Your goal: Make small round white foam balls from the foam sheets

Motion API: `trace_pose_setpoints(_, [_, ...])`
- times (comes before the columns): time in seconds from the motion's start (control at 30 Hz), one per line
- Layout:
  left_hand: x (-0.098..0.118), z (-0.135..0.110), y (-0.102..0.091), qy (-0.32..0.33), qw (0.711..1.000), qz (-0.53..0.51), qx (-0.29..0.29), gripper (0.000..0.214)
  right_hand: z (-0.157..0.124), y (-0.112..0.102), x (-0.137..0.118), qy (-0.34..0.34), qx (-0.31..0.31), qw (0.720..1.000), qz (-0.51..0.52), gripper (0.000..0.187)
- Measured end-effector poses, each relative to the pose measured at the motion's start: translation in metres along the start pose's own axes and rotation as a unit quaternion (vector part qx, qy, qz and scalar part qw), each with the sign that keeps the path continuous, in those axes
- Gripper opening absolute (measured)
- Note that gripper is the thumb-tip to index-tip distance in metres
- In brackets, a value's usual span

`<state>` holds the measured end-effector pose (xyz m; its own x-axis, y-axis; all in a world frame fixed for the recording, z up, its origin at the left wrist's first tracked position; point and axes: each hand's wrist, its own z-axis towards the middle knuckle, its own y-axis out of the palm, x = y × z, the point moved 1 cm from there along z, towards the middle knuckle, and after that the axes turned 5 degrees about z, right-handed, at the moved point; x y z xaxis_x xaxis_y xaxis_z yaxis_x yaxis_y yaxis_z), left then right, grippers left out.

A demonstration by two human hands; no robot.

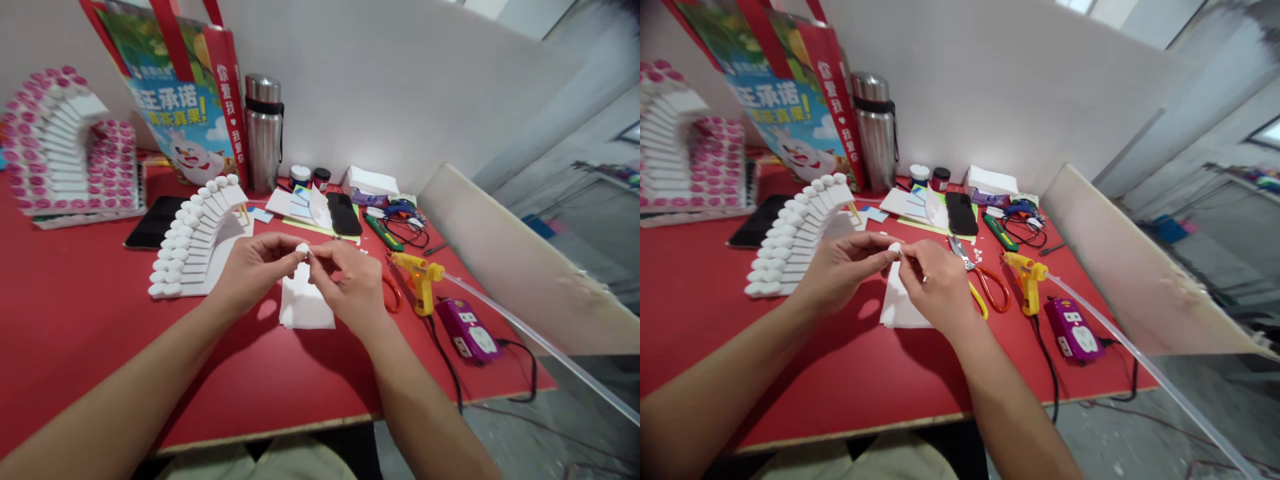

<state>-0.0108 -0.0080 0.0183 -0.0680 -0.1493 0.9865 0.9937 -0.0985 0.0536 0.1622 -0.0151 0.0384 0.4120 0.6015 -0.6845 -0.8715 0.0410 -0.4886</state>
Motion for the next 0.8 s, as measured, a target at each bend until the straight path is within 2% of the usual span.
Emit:
trace_pose_setpoints(0.1, [0.002, 0.000, 0.000, 0.014, 1.000, 0.017, 0.000, 0.019, 0.000, -0.001, 0.001, -0.019, -0.014, 1.000, -0.021, 0.013])
trace_pose_setpoints(0.27, [0.009, -0.001, -0.002, 0.085, 0.990, 0.111, -0.008, 0.020, 0.000, -0.002, 0.001, -0.006, -0.012, 1.000, 0.004, 0.014])
trace_pose_setpoints(0.4, [0.010, -0.002, -0.002, 0.097, 0.989, 0.111, -0.007, 0.020, -0.001, -0.003, 0.000, 0.000, -0.012, 1.000, 0.016, 0.015])
trace_pose_setpoints(0.6, [0.003, 0.000, 0.001, 0.042, 0.999, 0.002, -0.026, 0.020, 0.000, 0.000, -0.002, 0.042, 0.021, 0.997, 0.068, 0.011])
trace_pose_setpoints(0.73, [-0.003, 0.003, 0.005, -0.050, 0.993, -0.104, -0.029, 0.020, 0.003, 0.002, 0.001, 0.088, -0.001, 0.988, 0.129, 0.009])
trace_pose_setpoints(0.8, [-0.004, 0.003, 0.006, -0.103, 0.983, -0.149, -0.023, 0.020, 0.005, 0.003, 0.003, 0.117, -0.014, 0.979, 0.167, 0.016])
